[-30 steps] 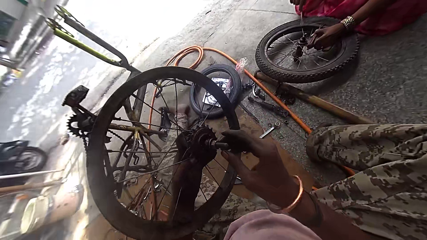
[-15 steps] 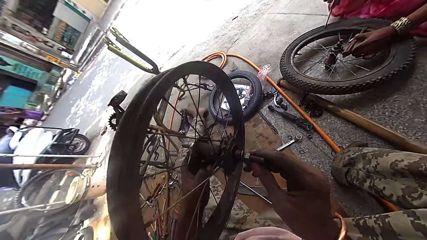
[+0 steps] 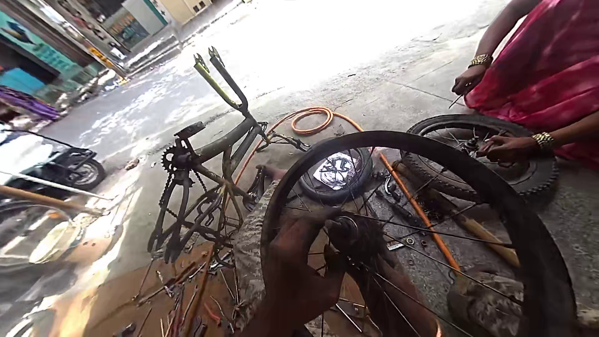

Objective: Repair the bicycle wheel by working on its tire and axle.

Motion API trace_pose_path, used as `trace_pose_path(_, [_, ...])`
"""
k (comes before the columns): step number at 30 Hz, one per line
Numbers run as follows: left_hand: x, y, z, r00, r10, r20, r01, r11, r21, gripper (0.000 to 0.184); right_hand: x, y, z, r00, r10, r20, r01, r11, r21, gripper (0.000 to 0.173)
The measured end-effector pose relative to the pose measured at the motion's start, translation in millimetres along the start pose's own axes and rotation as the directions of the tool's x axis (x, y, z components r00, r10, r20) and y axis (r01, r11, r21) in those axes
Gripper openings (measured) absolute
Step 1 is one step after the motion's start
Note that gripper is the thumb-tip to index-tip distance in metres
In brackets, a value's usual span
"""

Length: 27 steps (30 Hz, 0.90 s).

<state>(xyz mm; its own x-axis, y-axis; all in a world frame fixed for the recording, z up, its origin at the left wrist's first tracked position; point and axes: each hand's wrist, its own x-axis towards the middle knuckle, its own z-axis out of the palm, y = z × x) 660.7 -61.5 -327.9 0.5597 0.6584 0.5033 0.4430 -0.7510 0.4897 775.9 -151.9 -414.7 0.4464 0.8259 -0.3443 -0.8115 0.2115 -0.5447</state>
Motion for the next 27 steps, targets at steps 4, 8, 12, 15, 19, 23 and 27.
trace_pose_path(4, [0.9, 10.6, -4.8, 1.000, 0.023, 0.020, -0.024, 0.999, 0.024, 0.057, -3.5, 0.6, -5.8, 0.999, -0.007, 0.044, 0.003, 0.996, 0.094, 0.030])
trace_pose_path(8, [3.1, 17.0, -10.4, 0.998, 0.018, 0.066, -0.024, 0.996, 0.088, 0.059, -7.3, -2.6, 0.9, 0.997, 0.079, 0.013, -0.079, 0.992, 0.100, 0.032])
trace_pose_path(12, [4.6, 25.7, -13.5, 0.991, -0.005, 0.133, -0.015, 0.989, 0.150, 0.060, -7.1, 6.7, -7.6, 0.993, 0.121, 0.012, -0.122, 0.982, 0.142, 0.034])
trace_pose_path(15, [5.5, 30.3, -13.8, 0.984, -0.016, 0.176, -0.018, 0.982, 0.189, 0.060, -9.2, 15.5, -19.9, 0.994, 0.067, 0.087, -0.085, 0.972, 0.218, 0.027])
trace_pose_path(19, [7.0, 32.2, -14.3, 0.980, -0.028, 0.197, -0.013, 0.979, 0.201, 0.059, -19.4, 9.3, -10.7, 0.992, 0.091, 0.089, -0.111, 0.958, 0.263, 0.039])
trace_pose_path(23, [7.9, 29.0, -15.3, 0.980, -0.029, 0.196, -0.009, 0.982, 0.186, 0.059, -19.1, 7.5, -8.2, 0.992, 0.118, 0.054, -0.128, 0.950, 0.285, 0.039])
trace_pose_path(27, [10.0, 8.6, -7.6, 0.985, -0.032, 0.167, 0.023, 0.998, 0.055, 0.058, -1.6, 7.7, -19.1, 0.997, 0.072, 0.021, -0.074, 0.989, 0.125, 0.034])
